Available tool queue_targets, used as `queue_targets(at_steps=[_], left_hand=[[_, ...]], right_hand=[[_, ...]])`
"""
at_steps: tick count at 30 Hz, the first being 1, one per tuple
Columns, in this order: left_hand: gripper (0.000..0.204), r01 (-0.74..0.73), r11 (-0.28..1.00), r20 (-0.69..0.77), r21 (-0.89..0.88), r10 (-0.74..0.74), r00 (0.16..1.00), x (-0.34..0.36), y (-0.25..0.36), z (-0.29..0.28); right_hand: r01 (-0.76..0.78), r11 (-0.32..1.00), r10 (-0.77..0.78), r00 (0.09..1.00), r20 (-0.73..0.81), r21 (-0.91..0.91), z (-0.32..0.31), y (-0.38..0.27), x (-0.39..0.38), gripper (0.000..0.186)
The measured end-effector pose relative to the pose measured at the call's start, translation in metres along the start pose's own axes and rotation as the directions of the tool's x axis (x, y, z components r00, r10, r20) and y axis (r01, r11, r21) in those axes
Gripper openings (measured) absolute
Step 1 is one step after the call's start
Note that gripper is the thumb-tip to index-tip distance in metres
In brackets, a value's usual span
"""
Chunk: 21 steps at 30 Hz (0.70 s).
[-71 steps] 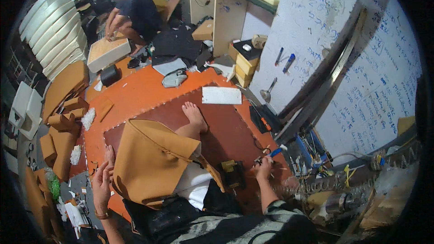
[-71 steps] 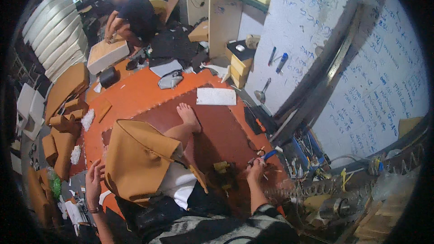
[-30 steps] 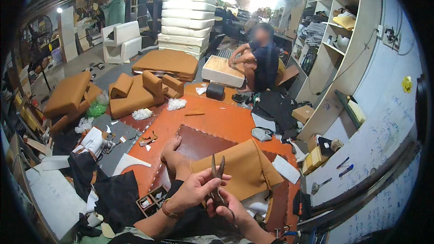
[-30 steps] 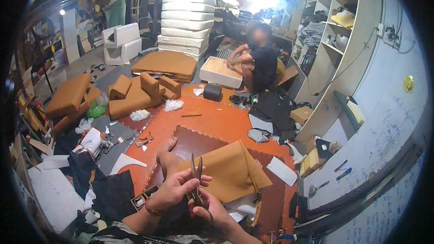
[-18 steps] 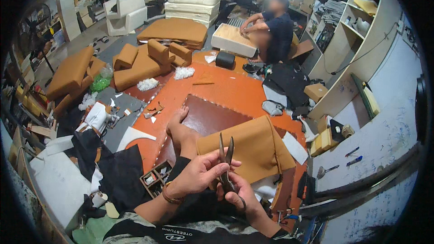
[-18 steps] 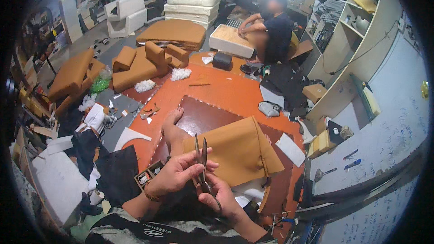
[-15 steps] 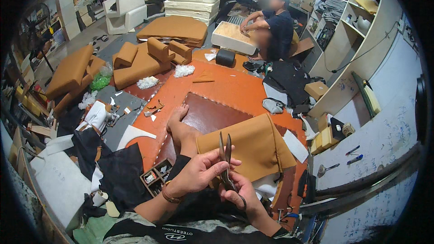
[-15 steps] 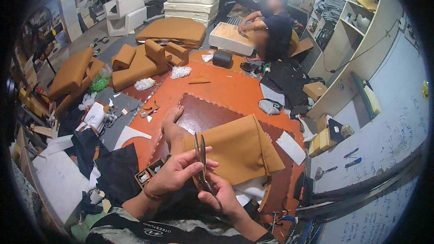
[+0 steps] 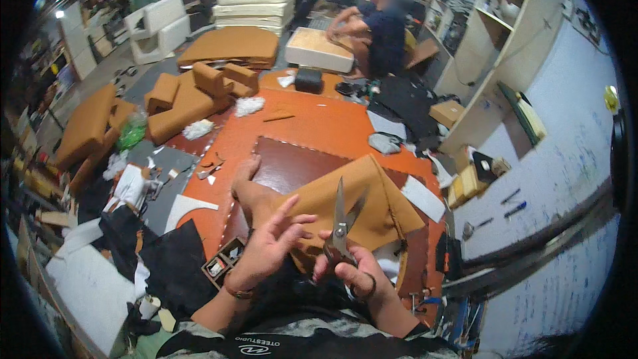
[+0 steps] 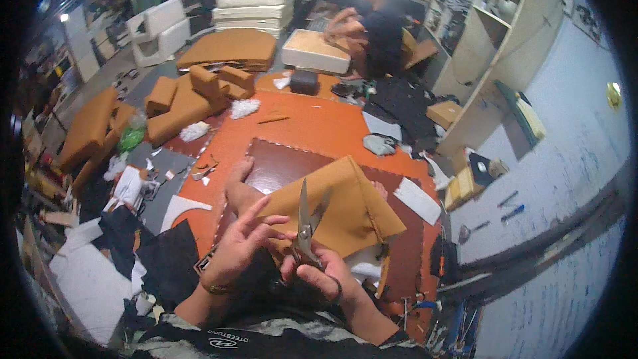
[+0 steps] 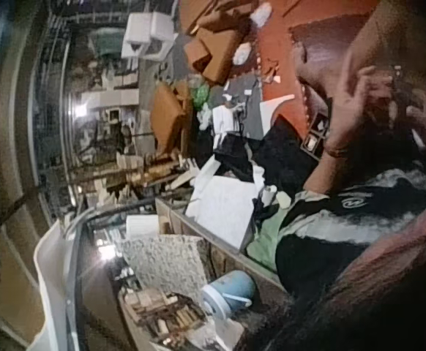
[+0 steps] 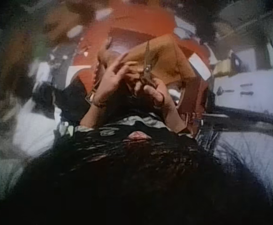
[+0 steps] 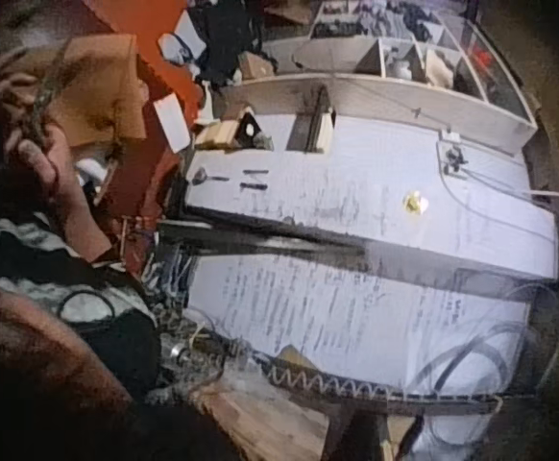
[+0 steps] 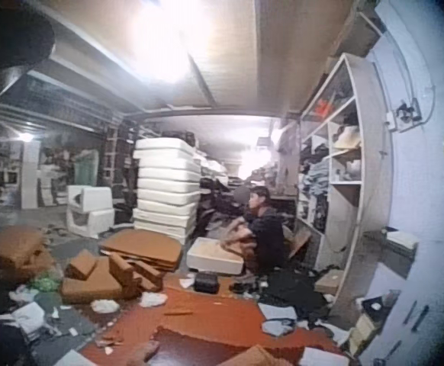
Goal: The person sits on the floor in a workshop and fits a tan fabric cover over a rectangular foam cushion. They repeatedly adjust the fabric edges, pull the cover taut, and smooth the surface. The person uses scissors to trim excess fabric from the cover.
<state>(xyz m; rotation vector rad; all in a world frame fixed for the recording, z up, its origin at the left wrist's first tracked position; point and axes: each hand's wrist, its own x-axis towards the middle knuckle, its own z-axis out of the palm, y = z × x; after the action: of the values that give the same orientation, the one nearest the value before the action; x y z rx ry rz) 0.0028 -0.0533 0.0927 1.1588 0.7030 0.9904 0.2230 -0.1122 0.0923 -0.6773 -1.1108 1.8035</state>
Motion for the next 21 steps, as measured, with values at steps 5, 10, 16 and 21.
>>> queue_targets(at_steps=[5,10,16,21], left_hand=[[0.042,0.134,0.991,-0.094,-0.012,-0.134,0.986,-0.008,-0.011,-0.009],[0.034,0.130,0.991,-0.071,0.037,-0.127,0.989,-0.007,-0.010,-0.004],[0.031,0.132,0.987,-0.189,0.088,-0.114,0.975,-0.015,-0.013,-0.023],[0.030,0.255,0.880,-0.579,0.402,0.028,0.815,-0.040,-0.076,-0.127]], right_hand=[[0.178,0.962,-0.165,0.983,-0.078,0.208,-0.017,-0.014,0.006,0.080],[0.258,0.925,-0.243,0.966,-0.089,0.279,-0.037,-0.018,0.013,0.084],[0.250,0.906,-0.245,0.968,-0.057,0.341,-0.040,-0.011,0.017,0.077],[0.342,0.899,-0.299,0.935,-0.189,0.273,-0.062,-0.022,-0.018,0.087]])
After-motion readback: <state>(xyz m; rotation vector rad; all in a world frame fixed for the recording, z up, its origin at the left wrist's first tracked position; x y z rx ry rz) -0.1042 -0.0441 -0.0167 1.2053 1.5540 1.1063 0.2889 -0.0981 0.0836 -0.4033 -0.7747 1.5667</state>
